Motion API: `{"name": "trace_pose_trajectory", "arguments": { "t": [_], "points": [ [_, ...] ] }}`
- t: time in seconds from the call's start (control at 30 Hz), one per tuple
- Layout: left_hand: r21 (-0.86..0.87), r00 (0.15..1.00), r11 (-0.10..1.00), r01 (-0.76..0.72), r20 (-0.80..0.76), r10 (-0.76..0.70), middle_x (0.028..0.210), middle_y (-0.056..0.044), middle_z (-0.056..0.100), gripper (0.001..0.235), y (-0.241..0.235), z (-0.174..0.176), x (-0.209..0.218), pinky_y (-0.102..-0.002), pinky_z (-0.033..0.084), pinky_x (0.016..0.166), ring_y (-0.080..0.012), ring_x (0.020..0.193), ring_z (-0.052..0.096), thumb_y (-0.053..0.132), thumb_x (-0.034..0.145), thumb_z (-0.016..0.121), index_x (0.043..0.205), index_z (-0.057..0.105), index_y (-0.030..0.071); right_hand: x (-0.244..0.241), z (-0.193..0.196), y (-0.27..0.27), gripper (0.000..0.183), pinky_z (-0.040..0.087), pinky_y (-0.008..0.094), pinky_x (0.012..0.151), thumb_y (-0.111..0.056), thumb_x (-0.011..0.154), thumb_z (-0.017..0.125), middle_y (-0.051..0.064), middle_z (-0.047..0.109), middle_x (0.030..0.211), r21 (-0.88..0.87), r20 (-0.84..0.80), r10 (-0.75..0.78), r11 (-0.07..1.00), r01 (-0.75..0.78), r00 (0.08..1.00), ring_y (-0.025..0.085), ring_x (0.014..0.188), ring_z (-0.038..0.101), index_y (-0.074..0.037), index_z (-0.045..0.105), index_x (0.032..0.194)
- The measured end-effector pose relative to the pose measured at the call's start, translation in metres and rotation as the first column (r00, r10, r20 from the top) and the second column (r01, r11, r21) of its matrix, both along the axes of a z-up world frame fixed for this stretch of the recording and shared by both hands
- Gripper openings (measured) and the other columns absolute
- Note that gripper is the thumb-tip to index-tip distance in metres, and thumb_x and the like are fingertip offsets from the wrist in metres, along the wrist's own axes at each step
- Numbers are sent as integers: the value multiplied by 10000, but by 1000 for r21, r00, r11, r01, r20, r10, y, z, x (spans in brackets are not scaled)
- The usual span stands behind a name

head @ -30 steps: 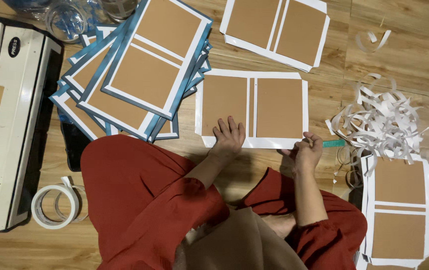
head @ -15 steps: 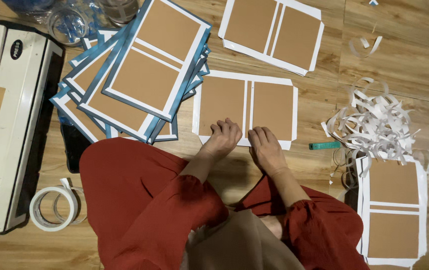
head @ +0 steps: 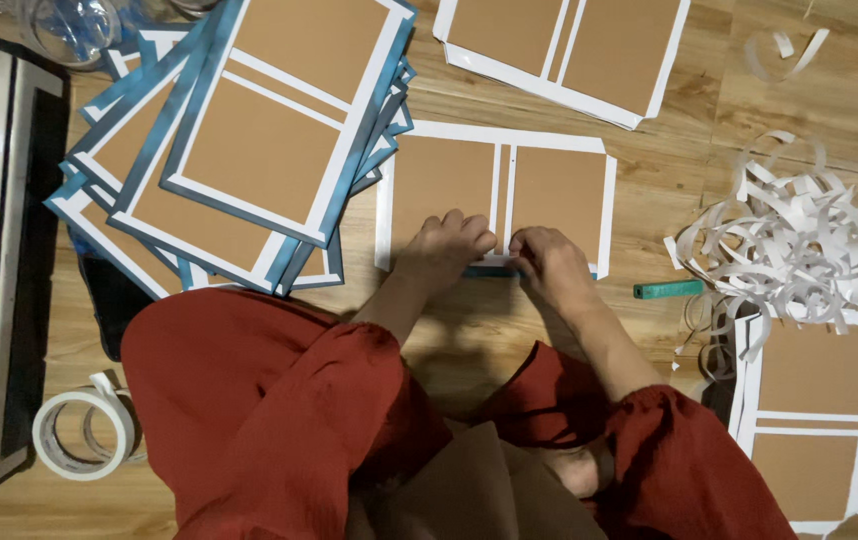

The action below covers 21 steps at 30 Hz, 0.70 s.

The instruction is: The person sits on the floor and assembles cardboard frames by applying white tape to the edges of brown cardboard pieces. They use a green tool to smooth the tape and press the edges down, stacking the finished frames on the left side.

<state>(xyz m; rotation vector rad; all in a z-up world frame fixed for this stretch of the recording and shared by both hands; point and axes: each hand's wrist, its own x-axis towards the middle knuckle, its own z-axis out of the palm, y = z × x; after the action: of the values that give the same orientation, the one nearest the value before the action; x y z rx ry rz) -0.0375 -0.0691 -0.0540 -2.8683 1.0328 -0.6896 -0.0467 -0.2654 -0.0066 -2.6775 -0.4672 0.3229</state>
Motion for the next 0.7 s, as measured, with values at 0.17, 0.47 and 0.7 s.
{"name": "trace_pose_trajectory", "arguments": {
  "t": [0.17,0.47,0.7],
  "points": [
    [-17,999,1000,19,-25,-20,774,36,346,268,1,4,2,-294,386,513,-166,654,428,402,745,553,822,380,212,8,30,18,236,484,411,761,-190,728,654,16,573,827,-192,-138,-57,981,30,989,246,897,572,-192,511,916],
    [-80,945,985,-150,-303,119,1416,-81,261,892,-8,57,-83,-521,197,1068,-262,1321,210,557,595,646,1310,363,107,15,-1,7,394,328,432,898,-411,655,712,-58,548,957,-548,-94,-41,836,-17,995,174,1006,516,-281,474,941],
    [-230,921,969,-90,-390,-7,1386,-108,366,779,-6,23,-91,-491,132,1097,-284,1345,222,523,594,527,1215,475,56,-83,25,97,617,298,443,1005,-1,769,537,201,321,1391,-54,238,-176,979,194,955,306,1249,346,-23,320,1347]
  ]
}}
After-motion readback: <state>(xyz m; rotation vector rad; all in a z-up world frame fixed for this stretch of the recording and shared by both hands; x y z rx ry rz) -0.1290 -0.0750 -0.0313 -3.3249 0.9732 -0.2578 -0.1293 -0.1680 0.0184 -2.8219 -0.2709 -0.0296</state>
